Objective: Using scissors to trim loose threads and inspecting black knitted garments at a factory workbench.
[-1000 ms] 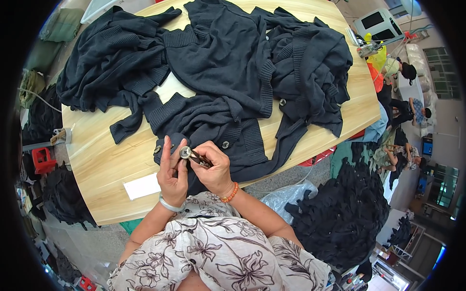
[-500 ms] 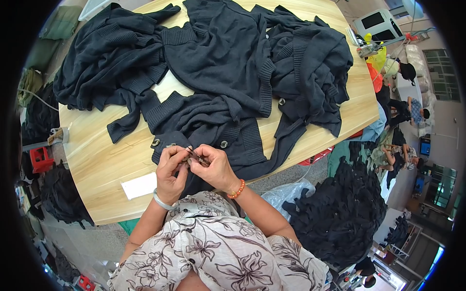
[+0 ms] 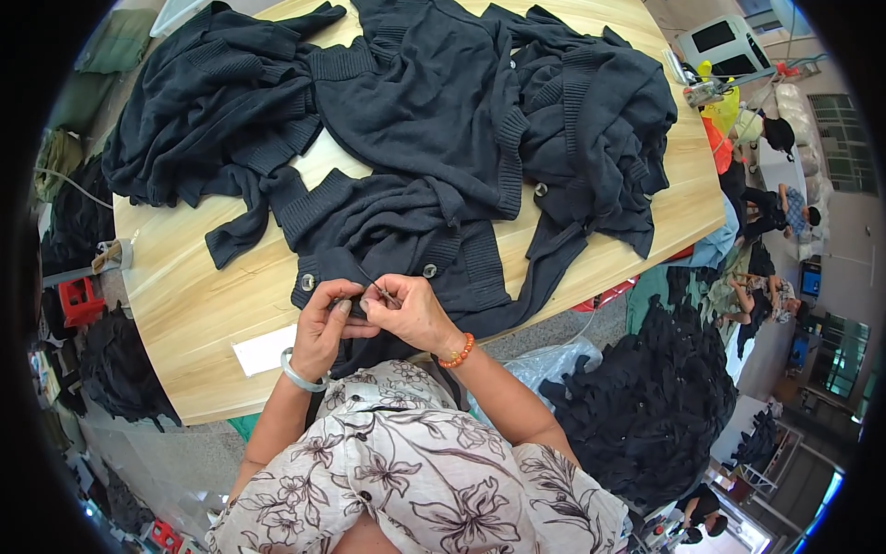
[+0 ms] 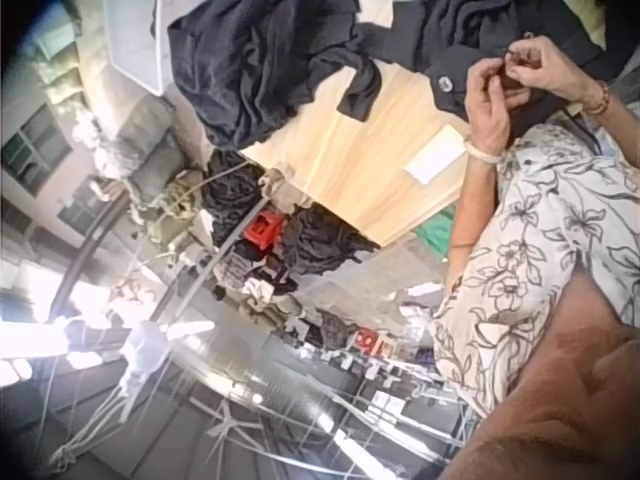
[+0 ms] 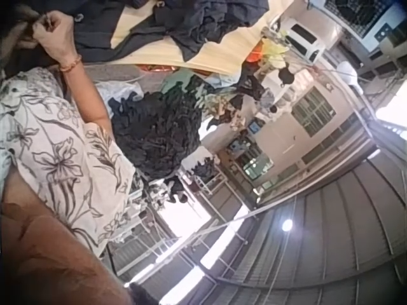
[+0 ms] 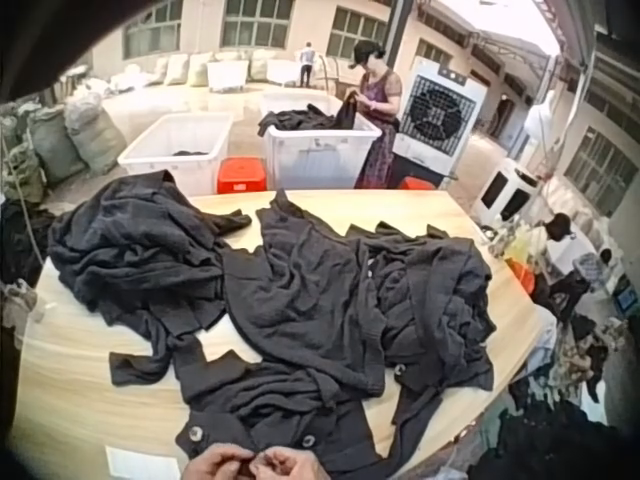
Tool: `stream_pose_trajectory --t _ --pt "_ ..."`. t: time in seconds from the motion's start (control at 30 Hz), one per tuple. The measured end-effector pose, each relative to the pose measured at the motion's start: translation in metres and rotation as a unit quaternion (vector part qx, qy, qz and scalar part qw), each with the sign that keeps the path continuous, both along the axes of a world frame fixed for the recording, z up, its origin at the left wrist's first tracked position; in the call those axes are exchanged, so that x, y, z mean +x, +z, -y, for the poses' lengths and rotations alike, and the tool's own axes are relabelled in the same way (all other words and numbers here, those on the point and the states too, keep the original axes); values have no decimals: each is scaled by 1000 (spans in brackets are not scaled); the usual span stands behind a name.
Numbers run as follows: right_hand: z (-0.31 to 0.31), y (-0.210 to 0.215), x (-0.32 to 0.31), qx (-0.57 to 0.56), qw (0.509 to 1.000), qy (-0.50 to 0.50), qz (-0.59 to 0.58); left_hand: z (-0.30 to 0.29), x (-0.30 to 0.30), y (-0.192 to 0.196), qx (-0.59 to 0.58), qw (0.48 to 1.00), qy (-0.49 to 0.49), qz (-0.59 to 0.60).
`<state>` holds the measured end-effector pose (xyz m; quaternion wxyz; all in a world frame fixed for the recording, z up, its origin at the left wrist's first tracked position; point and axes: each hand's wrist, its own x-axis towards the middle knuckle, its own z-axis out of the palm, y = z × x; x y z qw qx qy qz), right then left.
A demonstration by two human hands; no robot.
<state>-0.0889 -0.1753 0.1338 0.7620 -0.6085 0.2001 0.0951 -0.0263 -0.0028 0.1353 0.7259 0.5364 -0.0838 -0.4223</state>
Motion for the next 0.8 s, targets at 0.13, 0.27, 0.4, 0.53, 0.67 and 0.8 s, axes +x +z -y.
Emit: stream_pose_trajectory --t 0.13,0.27,0.4,0.53,0.67,0.8 --pt "-3 3 2 0 1000 -1 -2 0 -3 -4 49 998 20 29" --pt "-6 4 1 11 1000 -12 4 1 -6 -7 69 995 36 68" --pt "-9 3 0 -2 1000 -14 2 0 -6 -9 71 993 54 75" --pt "-9 -3 -1 -9 1000 -15 6 1 -7 -7 65 993 53 78" --pt "-7 -5 -2 -11 1000 -12 -4 1 -7 -13 79 992 38 93" --pt "-7 -9 -4 11 1000 -18 -2 2 -7 -16 102 986 33 125"
